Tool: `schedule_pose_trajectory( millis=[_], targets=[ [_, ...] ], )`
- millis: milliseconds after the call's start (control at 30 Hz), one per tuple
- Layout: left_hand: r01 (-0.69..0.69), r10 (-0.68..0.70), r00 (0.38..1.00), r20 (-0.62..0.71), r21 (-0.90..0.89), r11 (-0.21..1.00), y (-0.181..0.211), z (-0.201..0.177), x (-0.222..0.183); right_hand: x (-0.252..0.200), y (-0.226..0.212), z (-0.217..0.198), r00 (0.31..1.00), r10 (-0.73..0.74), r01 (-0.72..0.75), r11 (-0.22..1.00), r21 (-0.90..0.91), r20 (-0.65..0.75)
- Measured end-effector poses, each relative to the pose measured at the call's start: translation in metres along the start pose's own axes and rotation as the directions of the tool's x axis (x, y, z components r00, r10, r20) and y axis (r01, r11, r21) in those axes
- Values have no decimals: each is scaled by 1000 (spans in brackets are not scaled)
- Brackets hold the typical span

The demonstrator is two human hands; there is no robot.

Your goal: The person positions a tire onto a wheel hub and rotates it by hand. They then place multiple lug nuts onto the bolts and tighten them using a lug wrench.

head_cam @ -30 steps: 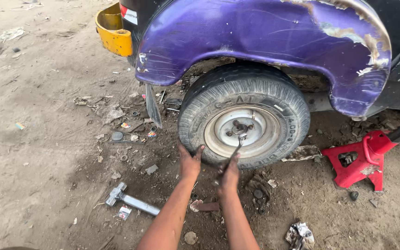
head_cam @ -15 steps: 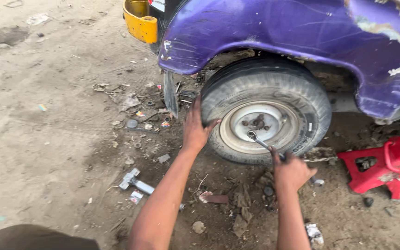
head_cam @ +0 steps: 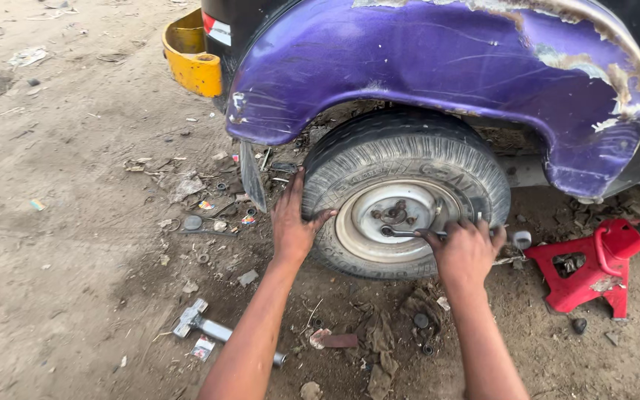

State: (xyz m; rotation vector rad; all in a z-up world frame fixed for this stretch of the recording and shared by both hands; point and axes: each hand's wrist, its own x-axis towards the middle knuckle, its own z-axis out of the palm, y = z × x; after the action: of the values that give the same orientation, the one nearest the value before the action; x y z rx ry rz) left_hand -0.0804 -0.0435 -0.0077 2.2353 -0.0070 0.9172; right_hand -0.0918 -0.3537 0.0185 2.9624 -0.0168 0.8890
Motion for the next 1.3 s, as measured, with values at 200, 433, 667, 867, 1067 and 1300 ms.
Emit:
schedule_pose_trajectory(
  millis=[200,433,667,867,1067,1300],
  targets=[
    [-113,114,993,-10,54,992,1,-12,8,19,-1,-14,988,-150,151,987,-57,22],
    [-84,83,996,32,38,996,5,-9,20,-20,10,37,992,122,-122,989,88,7],
    [177,-119,957,265,-207,962,20,-13,57,-64,-17,74,787,516,-616,687,386,337],
    [-55,73,801,594,-48,997,88,-4,143,-68,-17,78,835,501,-549,747,374,227],
    [44,-48,839,542,19,999,109,1,145,-40,6,65,975,198,-184,973,138,-96],
    [-23,1,867,499,37,999,112,-7,143,-35,12,61,983,167,-157,980,119,-72]
  ],
)
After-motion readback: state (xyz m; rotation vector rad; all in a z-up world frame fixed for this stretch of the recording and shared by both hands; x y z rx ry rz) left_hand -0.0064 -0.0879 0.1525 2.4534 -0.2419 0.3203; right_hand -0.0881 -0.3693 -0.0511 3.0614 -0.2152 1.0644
